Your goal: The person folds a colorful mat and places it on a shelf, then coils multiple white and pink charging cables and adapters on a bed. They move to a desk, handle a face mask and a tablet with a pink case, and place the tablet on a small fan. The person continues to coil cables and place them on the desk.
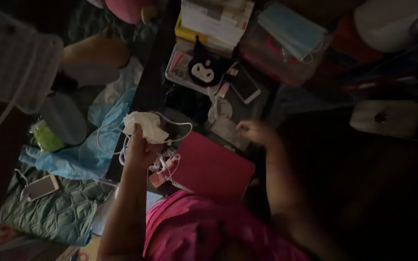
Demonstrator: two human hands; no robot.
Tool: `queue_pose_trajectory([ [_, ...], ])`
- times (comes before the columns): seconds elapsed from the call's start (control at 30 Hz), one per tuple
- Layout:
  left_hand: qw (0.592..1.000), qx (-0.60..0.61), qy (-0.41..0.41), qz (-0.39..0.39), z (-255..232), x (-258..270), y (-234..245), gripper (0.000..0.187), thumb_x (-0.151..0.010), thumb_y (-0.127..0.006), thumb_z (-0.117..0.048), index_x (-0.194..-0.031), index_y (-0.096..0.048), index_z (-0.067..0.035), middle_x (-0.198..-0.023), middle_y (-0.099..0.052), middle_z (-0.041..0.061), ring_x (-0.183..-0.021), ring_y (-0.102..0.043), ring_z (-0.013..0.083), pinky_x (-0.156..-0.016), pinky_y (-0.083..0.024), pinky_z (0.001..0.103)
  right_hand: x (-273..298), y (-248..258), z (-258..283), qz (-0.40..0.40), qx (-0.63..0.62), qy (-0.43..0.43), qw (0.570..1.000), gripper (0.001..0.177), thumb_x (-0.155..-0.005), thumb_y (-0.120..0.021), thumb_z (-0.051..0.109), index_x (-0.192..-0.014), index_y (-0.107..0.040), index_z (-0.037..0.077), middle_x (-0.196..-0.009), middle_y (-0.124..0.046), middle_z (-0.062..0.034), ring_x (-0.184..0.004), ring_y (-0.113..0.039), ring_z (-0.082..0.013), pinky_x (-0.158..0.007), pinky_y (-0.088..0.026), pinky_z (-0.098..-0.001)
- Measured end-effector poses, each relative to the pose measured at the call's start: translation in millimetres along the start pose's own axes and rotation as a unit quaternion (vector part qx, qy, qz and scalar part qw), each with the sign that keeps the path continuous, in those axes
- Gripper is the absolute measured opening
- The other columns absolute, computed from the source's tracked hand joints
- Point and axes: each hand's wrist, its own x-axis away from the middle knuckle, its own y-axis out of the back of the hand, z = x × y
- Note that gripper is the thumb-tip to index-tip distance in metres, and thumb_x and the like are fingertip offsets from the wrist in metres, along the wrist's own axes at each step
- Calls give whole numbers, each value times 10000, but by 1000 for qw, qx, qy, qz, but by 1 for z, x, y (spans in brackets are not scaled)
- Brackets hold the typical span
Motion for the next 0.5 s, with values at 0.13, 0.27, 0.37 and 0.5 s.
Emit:
queue_pose_trajectory([
  [0.13, 999, 4, 6, -40, 0, 14, 19, 531, -1087, -542, -507, -1367, -548, -56, -1116, -670, 77, -634, -490, 49, -472, -332, 170, 3, -71, -17, 31, 2, -38, 999, 434, -913, -600, 121, -1346, -612, 106, -1311, -669, -113, -1122, -667, -253, -932, -550, -395],
  [0.27, 995, 5, 51, -80, 5, 17, 28, 538, -1029, -522, -506, -1380, -539, -99, -1124, -669, 39, -704, -546, 56, -475, -332, 147, 2, -107, -32, -29, -70, -76, 994, 448, -998, -522, 137, -1444, -568, 118, -1456, -604, -134, -1221, -619, -286, -991, -516, -421],
  [0.37, 995, 48, 87, -17, 13, 16, 26, 524, -1089, -564, -490, -1396, -533, -67, -1145, -660, 63, -687, -519, 58, -507, -344, 157, 3, -111, -33, -190, -5, -31, 981, 339, -1122, -556, 223, -1447, -601, 141, -1448, -623, -173, -1292, -596, -339, -1092, -455, -449],
  [0.5, 998, -28, 57, -26, 18, 19, 13, 540, -1042, -606, -464, -1412, -513, -81, -1170, -656, 62, -718, -524, 46, -506, -340, 149, 6, -94, -24, -237, 346, 22, 908, 596, -894, -718, 230, -1469, -563, 250, -1426, -541, -206, -1272, -535, -396, -994, -435, -546],
])
